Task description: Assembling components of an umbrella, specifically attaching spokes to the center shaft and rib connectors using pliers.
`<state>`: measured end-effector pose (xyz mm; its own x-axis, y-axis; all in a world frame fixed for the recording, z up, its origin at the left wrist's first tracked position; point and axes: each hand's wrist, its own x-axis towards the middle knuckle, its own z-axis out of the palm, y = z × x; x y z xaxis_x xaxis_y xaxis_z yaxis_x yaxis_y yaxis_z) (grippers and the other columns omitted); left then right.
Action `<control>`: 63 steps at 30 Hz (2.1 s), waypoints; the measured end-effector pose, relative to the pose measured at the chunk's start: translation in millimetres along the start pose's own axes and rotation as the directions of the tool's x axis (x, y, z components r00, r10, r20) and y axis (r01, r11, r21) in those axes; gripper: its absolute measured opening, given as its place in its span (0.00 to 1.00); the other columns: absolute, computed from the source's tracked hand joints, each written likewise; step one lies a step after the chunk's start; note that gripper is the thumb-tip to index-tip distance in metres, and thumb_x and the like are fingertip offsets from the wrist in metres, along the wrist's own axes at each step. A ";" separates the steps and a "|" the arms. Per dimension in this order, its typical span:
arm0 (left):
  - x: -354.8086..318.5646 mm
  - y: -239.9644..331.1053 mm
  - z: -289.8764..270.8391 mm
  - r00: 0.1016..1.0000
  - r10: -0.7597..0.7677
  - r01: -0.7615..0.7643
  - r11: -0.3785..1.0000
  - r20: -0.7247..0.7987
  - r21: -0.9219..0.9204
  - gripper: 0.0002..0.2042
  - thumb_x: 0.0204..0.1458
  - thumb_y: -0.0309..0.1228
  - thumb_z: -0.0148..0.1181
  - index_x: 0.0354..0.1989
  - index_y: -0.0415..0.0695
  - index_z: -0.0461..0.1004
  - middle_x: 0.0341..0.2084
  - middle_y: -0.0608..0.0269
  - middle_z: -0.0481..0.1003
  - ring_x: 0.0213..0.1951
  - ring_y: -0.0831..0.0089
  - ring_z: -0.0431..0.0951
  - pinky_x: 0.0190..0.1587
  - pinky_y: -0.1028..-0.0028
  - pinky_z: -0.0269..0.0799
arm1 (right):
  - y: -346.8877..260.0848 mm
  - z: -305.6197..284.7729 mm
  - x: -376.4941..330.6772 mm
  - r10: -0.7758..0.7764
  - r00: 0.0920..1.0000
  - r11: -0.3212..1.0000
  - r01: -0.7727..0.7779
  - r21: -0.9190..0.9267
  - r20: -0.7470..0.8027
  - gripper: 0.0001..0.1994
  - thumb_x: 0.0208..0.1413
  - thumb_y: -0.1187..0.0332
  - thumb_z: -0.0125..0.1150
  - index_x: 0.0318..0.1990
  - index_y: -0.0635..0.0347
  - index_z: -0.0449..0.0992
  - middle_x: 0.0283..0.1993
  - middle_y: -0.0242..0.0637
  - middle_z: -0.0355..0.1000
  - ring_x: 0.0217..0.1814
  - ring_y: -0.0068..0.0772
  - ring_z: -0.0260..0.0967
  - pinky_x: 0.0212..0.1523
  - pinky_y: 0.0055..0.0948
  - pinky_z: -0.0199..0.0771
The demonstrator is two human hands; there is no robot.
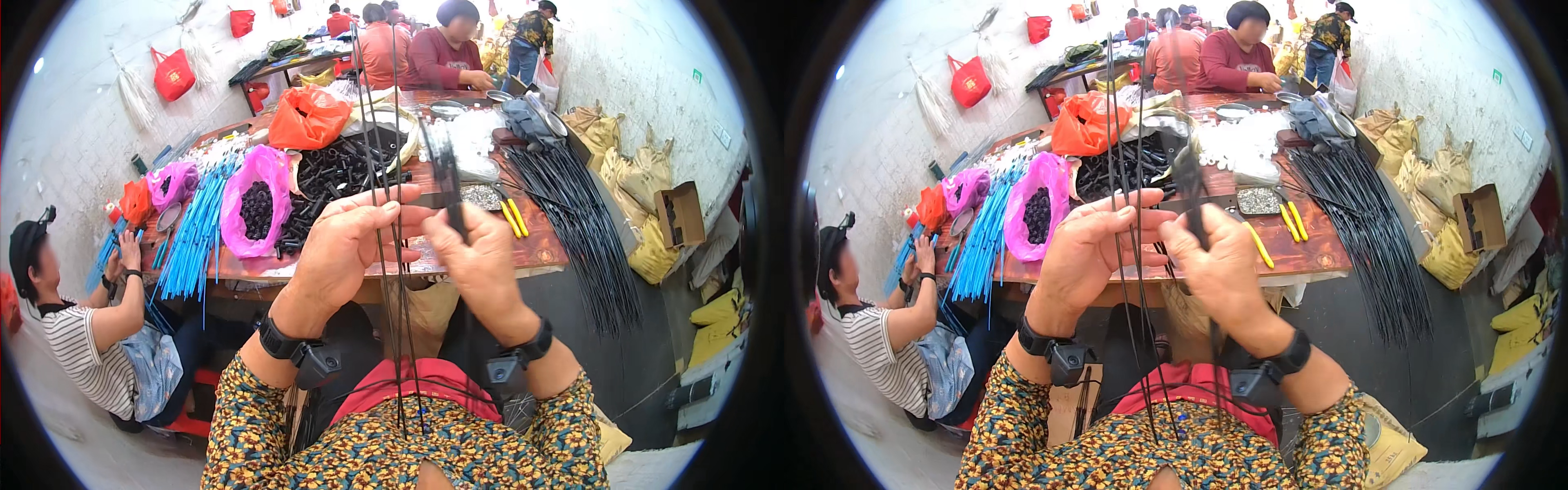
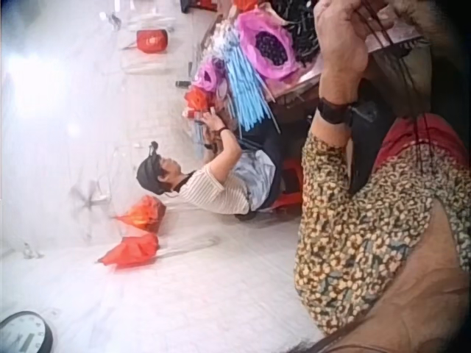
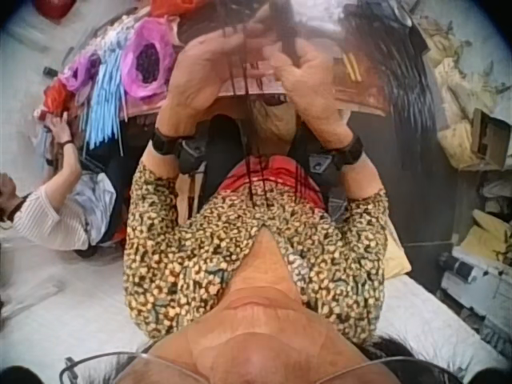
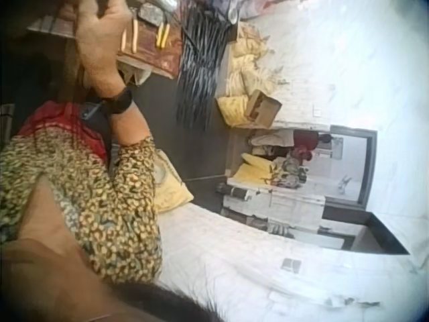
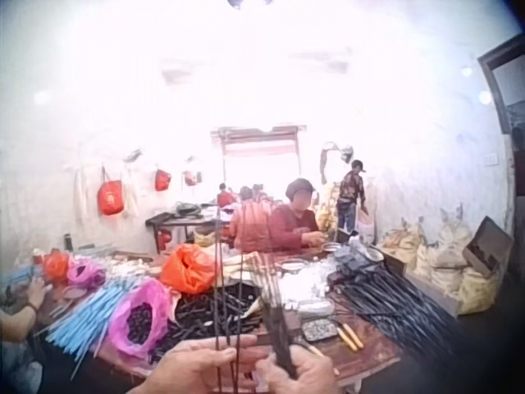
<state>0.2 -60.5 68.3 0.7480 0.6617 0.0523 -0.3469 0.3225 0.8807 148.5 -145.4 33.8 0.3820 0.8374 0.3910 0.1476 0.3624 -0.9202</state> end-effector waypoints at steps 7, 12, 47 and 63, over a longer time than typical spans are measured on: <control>-2.1 -0.5 -17.1 0.999 0.040 -0.041 0.988 0.011 0.152 0.13 0.59 0.27 0.50 0.50 0.35 0.72 0.40 0.59 0.77 0.40 0.72 0.78 0.45 0.70 0.74 | 3.6 25.4 -6.9 0.138 0.960 0.924 -0.213 0.317 0.242 0.09 0.60 0.67 0.62 0.40 0.65 0.77 0.30 0.26 0.74 0.31 0.12 0.64 0.31 0.19 0.66; 10.4 -0.2 -19.8 0.997 0.058 -0.060 0.997 0.051 0.053 0.13 0.61 0.29 0.50 0.50 0.36 0.71 0.38 0.60 0.77 0.39 0.73 0.78 0.44 0.70 0.74 | -3.9 21.7 12.6 0.112 0.968 0.986 -0.137 0.097 0.225 0.09 0.61 0.69 0.55 0.35 0.65 0.76 0.26 0.25 0.71 0.28 0.12 0.63 0.25 0.22 0.63; 9.6 -23.6 0.0 0.998 0.002 -0.001 1.000 -0.061 0.018 0.18 0.60 0.26 0.51 0.59 0.38 0.63 0.39 0.47 0.78 0.39 0.53 0.81 0.43 0.54 0.79 | 22.2 -58.3 -1.1 -0.408 0.912 0.777 0.362 -0.515 0.024 0.05 0.56 0.72 0.54 0.34 0.64 0.67 0.23 0.47 0.69 0.26 0.48 0.71 0.27 0.41 0.69; -1.1 -2.0 -19.9 0.998 0.031 -0.034 0.998 0.058 0.050 0.35 0.56 0.23 0.50 0.71 0.42 0.42 0.45 0.34 0.74 0.48 0.38 0.76 0.47 0.48 0.77 | 70.5 -300.7 162.5 -0.368 0.930 0.360 0.144 -0.922 0.002 0.11 0.52 0.67 0.49 0.29 0.67 0.73 0.26 0.56 0.71 0.28 0.57 0.70 0.30 0.49 0.68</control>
<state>-11.2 -48.4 57.1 0.7688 0.6306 0.1066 -0.3431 0.2660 0.9009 495.4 -106.8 28.0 0.2995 0.6462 0.7020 0.9491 -0.1263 -0.2887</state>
